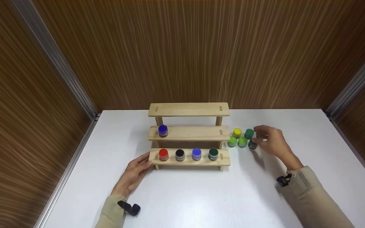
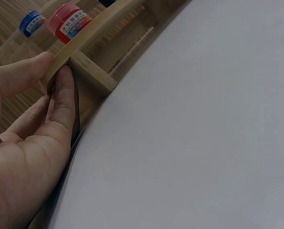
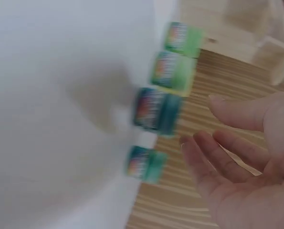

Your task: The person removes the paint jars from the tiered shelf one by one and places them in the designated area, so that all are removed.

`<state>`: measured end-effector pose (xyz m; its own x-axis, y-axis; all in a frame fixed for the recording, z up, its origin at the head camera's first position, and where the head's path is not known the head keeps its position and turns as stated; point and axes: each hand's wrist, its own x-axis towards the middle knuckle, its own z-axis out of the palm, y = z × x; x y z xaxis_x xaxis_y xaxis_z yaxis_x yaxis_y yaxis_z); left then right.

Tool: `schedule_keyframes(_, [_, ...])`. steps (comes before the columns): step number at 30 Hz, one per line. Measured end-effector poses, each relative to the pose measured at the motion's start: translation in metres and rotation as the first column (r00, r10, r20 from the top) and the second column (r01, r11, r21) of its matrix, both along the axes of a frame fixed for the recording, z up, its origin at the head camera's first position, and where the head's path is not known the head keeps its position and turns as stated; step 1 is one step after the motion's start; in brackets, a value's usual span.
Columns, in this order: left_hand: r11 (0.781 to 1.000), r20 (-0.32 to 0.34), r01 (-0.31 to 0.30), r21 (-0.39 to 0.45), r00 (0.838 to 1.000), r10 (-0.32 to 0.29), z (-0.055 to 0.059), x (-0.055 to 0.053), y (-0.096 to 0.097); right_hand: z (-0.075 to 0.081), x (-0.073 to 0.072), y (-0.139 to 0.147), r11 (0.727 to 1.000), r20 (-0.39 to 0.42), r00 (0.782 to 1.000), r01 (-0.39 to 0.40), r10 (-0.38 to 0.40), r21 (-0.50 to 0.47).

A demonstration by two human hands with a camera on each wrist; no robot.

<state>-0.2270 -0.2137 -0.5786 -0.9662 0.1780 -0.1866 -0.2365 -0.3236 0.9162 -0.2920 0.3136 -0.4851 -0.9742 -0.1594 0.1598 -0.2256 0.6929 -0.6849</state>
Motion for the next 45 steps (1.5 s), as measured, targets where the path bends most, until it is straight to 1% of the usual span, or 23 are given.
schedule_keyframes(4, [1.0, -0.012, 0.002, -0.001, 1.0, -0.002, 0.001, 0.0, 0.0, 0.019, 0.002, -0.014, 0.999, -0.094, 0.995, -0.036, 0.032, -0.04])
schedule_keyframes(9, [1.0, -0.013, 0.003, -0.002, 1.0, -0.003, 0.0, 0.0, 0.001, 0.039, 0.006, -0.038, 0.995, -0.158, 0.984, -0.089, 0.08, -0.053])
schedule_keyframes(14, [1.0, -0.009, 0.007, -0.005, 1.0, -0.007, -0.002, -0.002, 0.003, 0.054, 0.008, -0.066, 0.986, -0.231, 0.963, -0.157, 0.139, -0.061])
schedule_keyframes(19, [1.0, -0.009, 0.001, 0.004, 1.0, -0.001, -0.002, -0.005, 0.006, 0.066, 0.007, -0.093, 0.974, -0.263, 0.947, -0.211, 0.184, -0.079])
schedule_keyframes(25, [1.0, -0.009, 0.011, 0.006, 1.0, -0.011, -0.002, -0.006, 0.008, 0.078, 0.002, -0.121, 0.958, -0.286, 0.928, -0.272, 0.238, -0.085])
schedule_keyframes(29, [1.0, -0.014, 0.013, -0.004, 1.0, -0.014, -0.003, -0.007, 0.007, 0.083, -0.003, -0.14, 0.948, -0.297, 0.916, -0.305, 0.268, -0.086])
schedule_keyframes(36, [1.0, 0.002, 0.02, 0.003, 1.0, -0.02, -0.005, -0.008, 0.006, 0.086, -0.007, -0.17, 0.93, -0.281, 0.905, -0.357, 0.32, -0.091])
schedule_keyframes(41, [1.0, -0.007, 0.012, 0.012, 1.0, -0.012, -0.004, -0.009, 0.005, 0.083, -0.009, -0.188, 0.921, -0.263, 0.901, -0.379, 0.345, -0.09])
schedule_keyframes(45, [1.0, -0.015, 0.025, -0.004, 1.0, -0.025, -0.004, -0.01, 0.003, 0.079, -0.011, -0.202, 0.913, -0.246, 0.899, -0.395, 0.362, -0.099])
